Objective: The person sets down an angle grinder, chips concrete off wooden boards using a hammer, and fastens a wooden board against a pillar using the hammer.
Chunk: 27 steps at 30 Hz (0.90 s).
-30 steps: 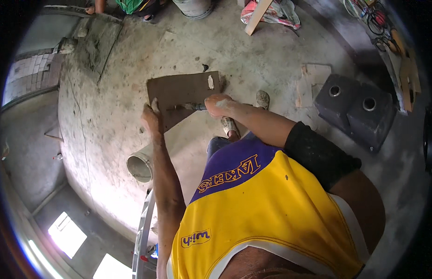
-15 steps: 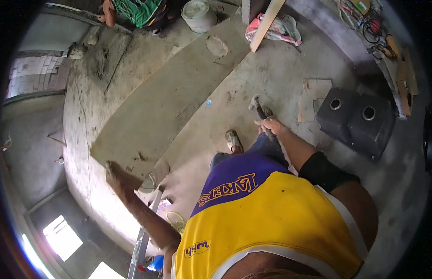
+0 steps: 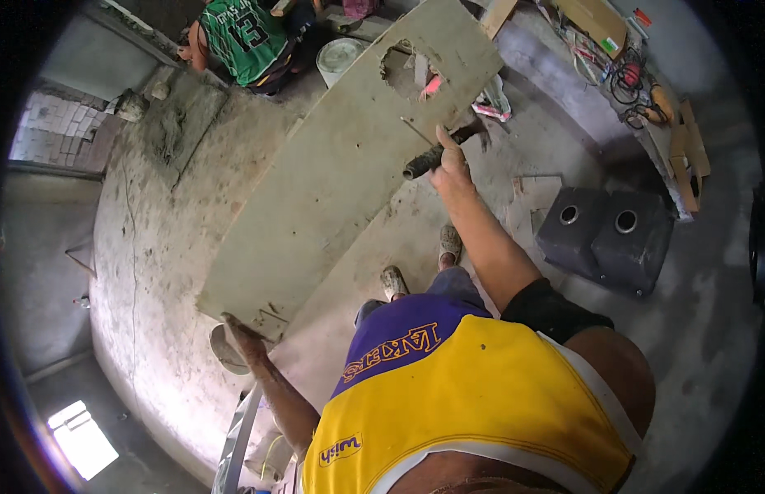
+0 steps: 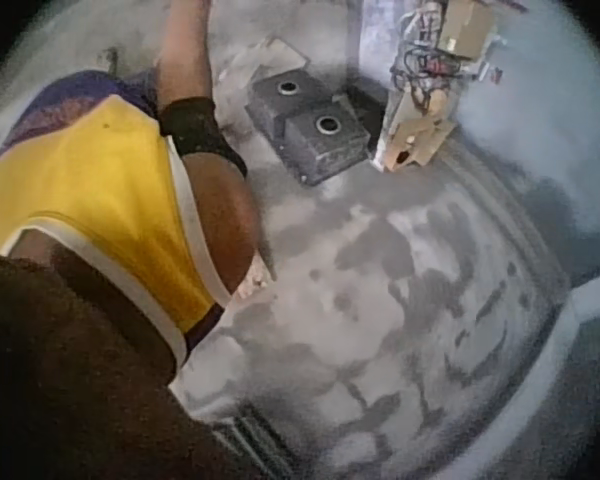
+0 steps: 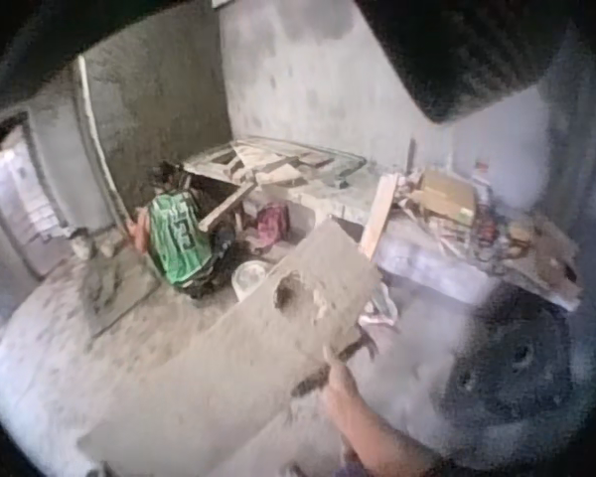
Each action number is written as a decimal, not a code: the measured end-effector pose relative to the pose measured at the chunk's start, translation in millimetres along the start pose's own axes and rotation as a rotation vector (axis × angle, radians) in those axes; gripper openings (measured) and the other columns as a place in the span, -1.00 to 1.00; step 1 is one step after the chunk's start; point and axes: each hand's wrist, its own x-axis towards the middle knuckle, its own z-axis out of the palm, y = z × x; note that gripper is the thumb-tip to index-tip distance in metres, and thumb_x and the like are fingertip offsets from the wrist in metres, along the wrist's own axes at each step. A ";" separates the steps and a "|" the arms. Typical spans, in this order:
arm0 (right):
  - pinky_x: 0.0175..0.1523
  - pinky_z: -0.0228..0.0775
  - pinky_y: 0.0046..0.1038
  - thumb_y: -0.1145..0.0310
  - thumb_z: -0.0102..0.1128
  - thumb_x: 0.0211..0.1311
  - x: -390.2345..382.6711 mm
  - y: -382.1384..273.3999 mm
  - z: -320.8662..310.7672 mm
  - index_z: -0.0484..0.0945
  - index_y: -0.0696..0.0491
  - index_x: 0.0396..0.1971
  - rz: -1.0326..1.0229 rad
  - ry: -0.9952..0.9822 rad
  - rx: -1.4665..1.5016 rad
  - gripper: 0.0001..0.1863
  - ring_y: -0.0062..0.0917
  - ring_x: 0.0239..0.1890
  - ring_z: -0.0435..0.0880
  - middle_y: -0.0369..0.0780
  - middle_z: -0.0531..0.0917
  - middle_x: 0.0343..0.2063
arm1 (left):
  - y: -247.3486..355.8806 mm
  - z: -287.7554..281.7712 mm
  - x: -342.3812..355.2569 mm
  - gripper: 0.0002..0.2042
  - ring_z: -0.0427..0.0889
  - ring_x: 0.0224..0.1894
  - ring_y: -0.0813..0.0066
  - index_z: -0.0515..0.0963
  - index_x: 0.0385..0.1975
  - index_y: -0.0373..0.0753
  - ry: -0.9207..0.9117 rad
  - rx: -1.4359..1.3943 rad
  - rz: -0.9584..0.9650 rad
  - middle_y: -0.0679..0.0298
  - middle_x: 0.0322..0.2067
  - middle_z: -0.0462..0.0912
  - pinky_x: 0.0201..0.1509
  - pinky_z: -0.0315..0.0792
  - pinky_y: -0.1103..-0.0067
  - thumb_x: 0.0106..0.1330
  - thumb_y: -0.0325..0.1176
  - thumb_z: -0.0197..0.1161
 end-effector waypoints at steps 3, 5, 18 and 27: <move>0.21 0.43 -0.18 0.31 0.26 0.28 2.9 11.5 5.6 0.44 0.07 0.10 -0.021 0.119 0.102 -0.58 -0.33 0.07 0.56 -0.21 0.59 -0.03 | 3.3 2.8 21.3 -0.26 0.46 0.13 0.13 0.21 0.30 -0.39 0.002 0.533 -0.405 -0.03 0.12 0.47 0.28 0.30 0.31 0.30 0.03 0.26; 0.18 0.45 -0.24 0.32 0.28 0.27 -4.7 34.1 14.5 0.46 0.06 0.06 0.004 0.168 0.074 -0.61 -0.37 0.04 0.56 -0.24 0.60 -0.07 | 2.6 -27.9 44.1 -0.26 0.55 -0.02 0.23 0.21 0.32 -0.39 0.016 0.848 0.042 -0.10 0.08 0.51 0.02 0.45 0.47 0.22 -0.16 0.38; -0.12 0.24 -0.53 0.25 0.56 -0.06 -61.3 92.7 61.3 0.54 -0.02 -0.26 -0.108 -0.171 -0.391 -0.60 -0.64 -0.27 0.41 -0.41 0.48 -0.42 | 180.4 297.8 2.9 -0.54 0.56 0.14 0.25 0.46 0.15 -0.38 -0.838 0.765 0.340 0.06 0.13 0.56 0.21 0.41 0.43 0.33 -0.26 0.28; -0.33 0.23 -0.56 0.12 0.58 -0.10 -49.0 95.7 45.0 0.50 0.03 -0.33 -0.173 -0.447 -0.842 -0.54 -0.70 -0.45 0.36 -0.43 0.41 -0.53 | 107.2 327.9 25.6 -0.44 0.65 0.01 0.16 0.60 -0.03 -0.35 -0.678 1.022 0.305 -0.08 -0.12 0.68 0.06 0.47 0.37 0.16 0.03 0.39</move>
